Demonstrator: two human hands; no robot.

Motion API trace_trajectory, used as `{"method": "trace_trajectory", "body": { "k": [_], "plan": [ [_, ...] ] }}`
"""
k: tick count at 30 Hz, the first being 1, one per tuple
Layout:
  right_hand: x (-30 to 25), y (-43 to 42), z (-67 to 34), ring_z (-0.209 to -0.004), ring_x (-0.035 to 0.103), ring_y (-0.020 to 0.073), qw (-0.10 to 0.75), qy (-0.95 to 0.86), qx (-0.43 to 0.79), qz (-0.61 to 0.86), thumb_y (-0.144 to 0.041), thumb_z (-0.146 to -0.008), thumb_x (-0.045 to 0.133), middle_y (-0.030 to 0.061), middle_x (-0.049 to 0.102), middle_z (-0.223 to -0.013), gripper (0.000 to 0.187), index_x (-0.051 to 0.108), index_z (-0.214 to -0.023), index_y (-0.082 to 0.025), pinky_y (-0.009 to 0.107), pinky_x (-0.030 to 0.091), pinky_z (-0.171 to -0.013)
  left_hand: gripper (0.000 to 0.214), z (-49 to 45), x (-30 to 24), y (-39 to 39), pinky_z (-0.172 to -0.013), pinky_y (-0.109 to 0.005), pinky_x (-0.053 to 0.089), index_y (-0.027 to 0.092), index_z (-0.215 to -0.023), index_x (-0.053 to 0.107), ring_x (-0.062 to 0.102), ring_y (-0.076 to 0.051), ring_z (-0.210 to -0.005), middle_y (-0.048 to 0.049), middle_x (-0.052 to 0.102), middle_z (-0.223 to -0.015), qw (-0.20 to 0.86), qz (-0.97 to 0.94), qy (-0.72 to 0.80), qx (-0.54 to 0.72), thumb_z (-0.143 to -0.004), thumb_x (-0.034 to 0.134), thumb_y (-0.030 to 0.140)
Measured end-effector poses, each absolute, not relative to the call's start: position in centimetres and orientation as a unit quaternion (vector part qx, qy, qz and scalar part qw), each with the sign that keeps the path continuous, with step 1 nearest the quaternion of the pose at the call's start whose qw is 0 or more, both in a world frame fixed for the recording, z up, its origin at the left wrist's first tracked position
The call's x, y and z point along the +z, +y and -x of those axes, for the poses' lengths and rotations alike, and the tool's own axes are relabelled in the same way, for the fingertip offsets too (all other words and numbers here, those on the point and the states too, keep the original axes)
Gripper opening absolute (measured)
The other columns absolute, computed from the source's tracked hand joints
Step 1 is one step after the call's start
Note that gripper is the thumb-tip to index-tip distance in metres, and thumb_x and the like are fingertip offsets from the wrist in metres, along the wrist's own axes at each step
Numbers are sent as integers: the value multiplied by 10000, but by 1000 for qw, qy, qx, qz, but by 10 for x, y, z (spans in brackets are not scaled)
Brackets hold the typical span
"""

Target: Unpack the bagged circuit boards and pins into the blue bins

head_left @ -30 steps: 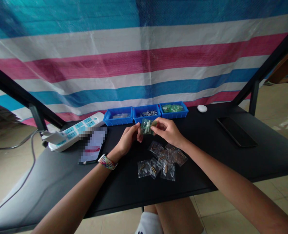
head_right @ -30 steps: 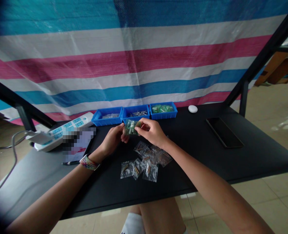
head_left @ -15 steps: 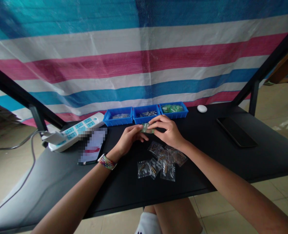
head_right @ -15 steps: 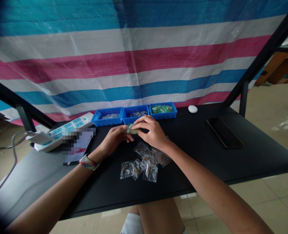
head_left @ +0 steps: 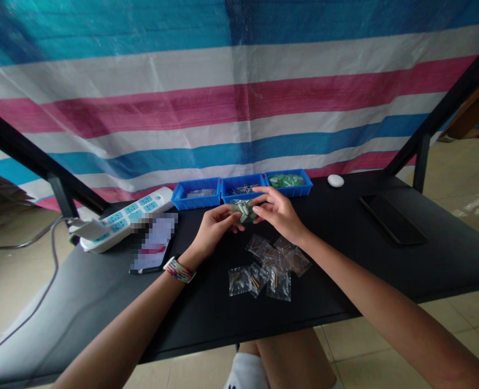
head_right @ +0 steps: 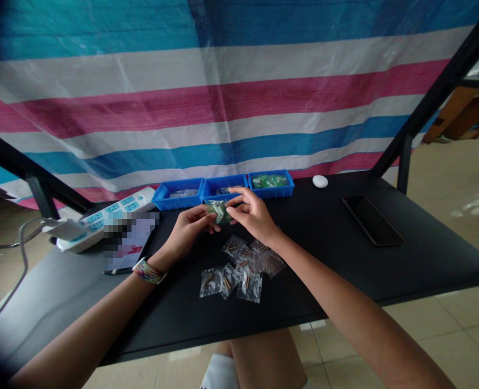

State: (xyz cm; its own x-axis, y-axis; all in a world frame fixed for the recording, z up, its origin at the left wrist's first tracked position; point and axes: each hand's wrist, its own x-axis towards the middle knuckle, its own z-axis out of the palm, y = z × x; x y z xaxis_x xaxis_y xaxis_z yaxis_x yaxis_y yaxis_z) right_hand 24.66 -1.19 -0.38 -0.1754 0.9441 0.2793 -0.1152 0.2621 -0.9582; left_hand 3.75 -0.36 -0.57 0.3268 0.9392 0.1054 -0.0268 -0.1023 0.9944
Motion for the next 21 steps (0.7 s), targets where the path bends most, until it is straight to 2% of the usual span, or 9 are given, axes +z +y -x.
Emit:
{"method": "trace_trajectory", "body": {
  "k": [2, 9, 13, 16, 18, 21],
  "plan": [
    [-6, -11, -245, -795, 708, 172, 517, -577, 528, 347, -353, -816, 800, 33, 702, -1021, 486, 633, -1262, -257, 317, 658, -663, 313, -38, -4, -5, -606, -264, 527, 144, -931, 741, 708, -175, -656, -61, 758, -774, 547, -610, 375, 432, -827, 819, 429],
    [-9, -14, -241, -785, 724, 178, 492, -581, 549, 344, -400, -803, 811, 28, 715, -910, 274, 705, -966, -207, 270, 636, -566, 340, -42, -4, -10, -617, -264, 556, 150, -926, 680, 687, -151, -649, -33, 726, -796, 557, -612, 362, 430, -787, 868, 397],
    [-7, -12, -243, -744, 717, 168, 508, -573, 538, 352, -417, -801, 814, 22, 712, -857, 282, 712, -946, -197, 267, 638, -547, 346, -42, -5, -10, -597, -254, 559, 167, -921, 607, 682, -142, -633, -7, 685, -786, 561, -599, 358, 445, -802, 851, 382],
    [-4, 0, -256, -739, 716, 174, 577, -552, 471, 376, -450, -800, 817, 26, 710, -869, 313, 716, -959, -199, 311, 668, -593, 281, -40, -5, -8, -608, -260, 559, 165, -943, 613, 688, -146, -648, -21, 685, -815, 569, -591, 360, 445, -881, 755, 400],
    [-4, 13, -273, -770, 717, 186, 642, -530, 383, 400, -475, -813, 804, 36, 717, -908, 326, 719, -979, -207, 353, 688, -667, 258, -39, -6, -7, -601, -260, 549, 165, -950, 622, 684, -147, -650, -27, 687, -837, 569, -589, 364, 444, -888, 730, 391],
    [-6, 35, -305, -884, 739, 237, 695, -517, 236, 441, -505, -892, 713, 72, 739, -1031, 367, 718, -1120, -218, 419, 683, -791, 237, -38, -6, -7, -610, -269, 536, 166, -926, 640, 671, -154, -658, -27, 679, -820, 551, -606, 371, 437, -881, 720, 385]
  ]
}}
